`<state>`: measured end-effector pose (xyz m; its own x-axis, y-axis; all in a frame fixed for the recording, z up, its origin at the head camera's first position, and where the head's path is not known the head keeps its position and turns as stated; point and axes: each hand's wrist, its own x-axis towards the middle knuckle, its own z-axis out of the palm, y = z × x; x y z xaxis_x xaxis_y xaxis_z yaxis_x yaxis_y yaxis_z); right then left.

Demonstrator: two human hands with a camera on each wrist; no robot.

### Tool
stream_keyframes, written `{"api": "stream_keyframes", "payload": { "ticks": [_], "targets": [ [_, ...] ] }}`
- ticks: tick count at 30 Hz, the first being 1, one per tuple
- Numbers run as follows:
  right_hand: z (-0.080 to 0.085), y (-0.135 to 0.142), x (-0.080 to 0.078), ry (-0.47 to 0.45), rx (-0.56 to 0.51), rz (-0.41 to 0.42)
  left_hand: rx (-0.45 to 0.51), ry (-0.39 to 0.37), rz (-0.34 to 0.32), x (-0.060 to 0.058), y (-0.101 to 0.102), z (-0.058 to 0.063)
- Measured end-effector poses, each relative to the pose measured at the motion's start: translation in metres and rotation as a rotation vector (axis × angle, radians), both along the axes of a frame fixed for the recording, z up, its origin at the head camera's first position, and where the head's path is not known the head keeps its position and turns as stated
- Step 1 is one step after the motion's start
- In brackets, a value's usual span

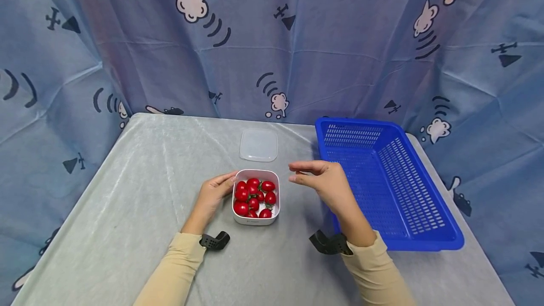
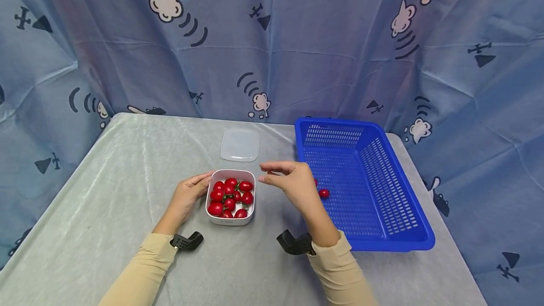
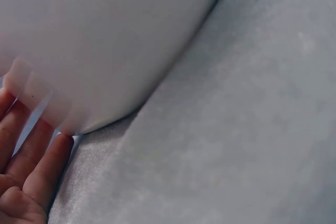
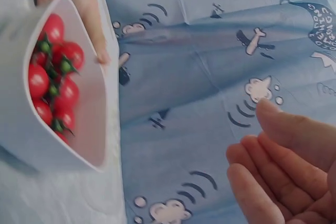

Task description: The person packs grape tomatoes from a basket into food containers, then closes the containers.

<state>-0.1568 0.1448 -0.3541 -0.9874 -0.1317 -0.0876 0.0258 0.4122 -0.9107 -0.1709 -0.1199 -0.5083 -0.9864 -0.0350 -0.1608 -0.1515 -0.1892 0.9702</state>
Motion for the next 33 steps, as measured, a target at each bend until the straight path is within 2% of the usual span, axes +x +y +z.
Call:
{"api": "stream_keyframes", "payload": {
  "ticks": [6,12,19,29,33],
  "targets": [
    [0.015,0.023,-0.002,-0.008,0.025,-0.039,0.025,0.010,-0.004,-0.001,0.000,0.000],
    [0.021,0.045,-0.005,-0.010,0.048,-0.061,0.032,0.017,-0.008,0.000,0.000,0.000],
    [0.017,0.069,-0.012,-0.004,0.013,-0.056,0.023,0.012,0.000,0.000,0.000,0.001],
    [0.005,0.100,-0.021,-0.021,0.127,-0.020,0.020,0.017,0.000,0.001,0.000,0.001],
    [-0.002,0.114,-0.028,-0.034,0.129,0.010,0.024,0.022,-0.002,0.001,0.000,0.000]
  ]
}}
